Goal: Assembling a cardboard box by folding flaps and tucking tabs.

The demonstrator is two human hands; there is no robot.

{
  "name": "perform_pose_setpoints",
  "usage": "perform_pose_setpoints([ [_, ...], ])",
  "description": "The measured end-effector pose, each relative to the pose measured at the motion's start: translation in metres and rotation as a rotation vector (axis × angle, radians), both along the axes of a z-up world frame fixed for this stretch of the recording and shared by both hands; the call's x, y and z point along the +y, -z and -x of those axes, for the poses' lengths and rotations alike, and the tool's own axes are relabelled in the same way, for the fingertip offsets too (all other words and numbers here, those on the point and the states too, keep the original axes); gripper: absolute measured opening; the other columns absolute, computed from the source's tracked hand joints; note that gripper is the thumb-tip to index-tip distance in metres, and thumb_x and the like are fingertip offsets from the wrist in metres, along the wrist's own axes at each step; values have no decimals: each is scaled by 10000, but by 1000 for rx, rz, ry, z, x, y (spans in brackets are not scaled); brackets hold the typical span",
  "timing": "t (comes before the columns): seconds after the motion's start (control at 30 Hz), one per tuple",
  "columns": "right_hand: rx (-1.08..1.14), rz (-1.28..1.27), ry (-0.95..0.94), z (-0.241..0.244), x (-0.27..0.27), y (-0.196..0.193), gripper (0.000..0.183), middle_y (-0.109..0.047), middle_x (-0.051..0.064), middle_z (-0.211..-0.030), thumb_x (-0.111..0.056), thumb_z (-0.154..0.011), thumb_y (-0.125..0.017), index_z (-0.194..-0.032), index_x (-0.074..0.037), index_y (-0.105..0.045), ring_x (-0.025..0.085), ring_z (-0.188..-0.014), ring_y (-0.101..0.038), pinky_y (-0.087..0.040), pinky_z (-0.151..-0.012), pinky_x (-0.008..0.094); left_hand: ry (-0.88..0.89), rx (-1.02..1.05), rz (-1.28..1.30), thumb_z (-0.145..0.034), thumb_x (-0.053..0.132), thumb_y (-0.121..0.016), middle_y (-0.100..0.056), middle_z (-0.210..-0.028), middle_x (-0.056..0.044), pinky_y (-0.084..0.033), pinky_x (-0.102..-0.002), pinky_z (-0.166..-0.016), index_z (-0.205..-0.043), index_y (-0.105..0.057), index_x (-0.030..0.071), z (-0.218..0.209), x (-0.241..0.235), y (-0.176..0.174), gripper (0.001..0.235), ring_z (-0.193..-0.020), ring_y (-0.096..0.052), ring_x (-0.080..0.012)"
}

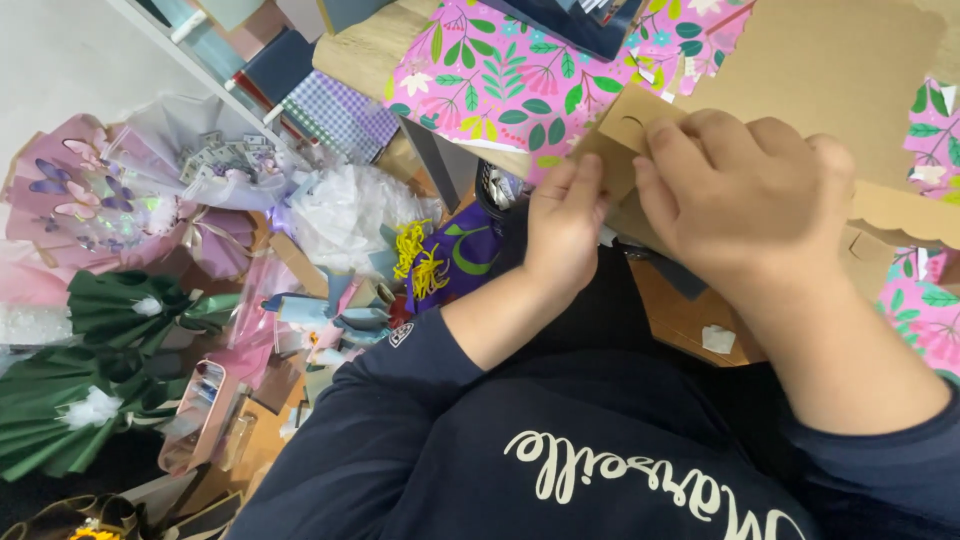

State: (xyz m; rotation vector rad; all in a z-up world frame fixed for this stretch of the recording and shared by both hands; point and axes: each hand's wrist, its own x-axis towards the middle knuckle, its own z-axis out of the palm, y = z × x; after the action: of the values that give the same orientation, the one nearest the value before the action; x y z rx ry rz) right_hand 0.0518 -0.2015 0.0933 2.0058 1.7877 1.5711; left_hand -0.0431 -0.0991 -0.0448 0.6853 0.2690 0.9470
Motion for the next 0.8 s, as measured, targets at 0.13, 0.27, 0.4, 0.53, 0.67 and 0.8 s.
perform_pose_setpoints([
  [0.13,-17,-39,70,2,0,-3,40,-706,-272,-1098,-414,-1064,-678,-1091,-431,-701,18,-796,-593,-272,-726,268,-104,242,-138,-1007,179,-581,-515,-743,46,-398,-259,-695,-808,-584,129,1,-13,-29,205,-746,-470,-77],
  [0.27,212,-14,-130,-6,0,-3,128,-780,-170,-1184,-284,-1026,-696,-1121,-339,-764,86,-915,-731,-328,-876,328,-125,310,-197,-960,217,-635,-528,-723,78,-367,-237,-628,-731,-570,135,-5,-16,-43,251,-720,-461,-44],
  [0.4,399,72,-51,-15,2,-3,141,-798,-132,-1241,-277,-1144,-641,-1124,-277,-781,128,-998,-741,-334,-809,379,14,88,148,-951,172,-715,-684,-791,17,-469,-207,-642,-930,-633,130,-23,-20,-25,94,-739,-672,-79],
  [0.53,478,95,-33,-27,3,-6,111,-773,-111,-1153,-232,-1123,-643,-1089,-240,-748,135,-934,-723,-353,-821,389,1,96,176,-916,171,-733,-668,-774,28,-439,-201,-635,-879,-603,148,-30,-22,-33,137,-722,-642,-83],
  [0.67,717,254,-38,-30,3,-26,181,-767,-30,-1204,-184,-1078,-584,-1098,-200,-763,248,-1075,-705,-412,-715,493,-24,161,187,-899,175,-742,-635,-753,19,-336,-207,-550,-870,-629,141,-45,-27,-32,121,-621,-483,-47],
  [0.8,797,279,-203,-66,3,-19,133,-754,45,-1175,-108,-1129,-650,-1153,-140,-777,339,-1105,-694,-472,-798,464,-70,95,292,-858,157,-793,-688,-809,-1,-410,-200,-615,-835,-616,150,-80,-34,-17,179,-760,-642,-74],
])
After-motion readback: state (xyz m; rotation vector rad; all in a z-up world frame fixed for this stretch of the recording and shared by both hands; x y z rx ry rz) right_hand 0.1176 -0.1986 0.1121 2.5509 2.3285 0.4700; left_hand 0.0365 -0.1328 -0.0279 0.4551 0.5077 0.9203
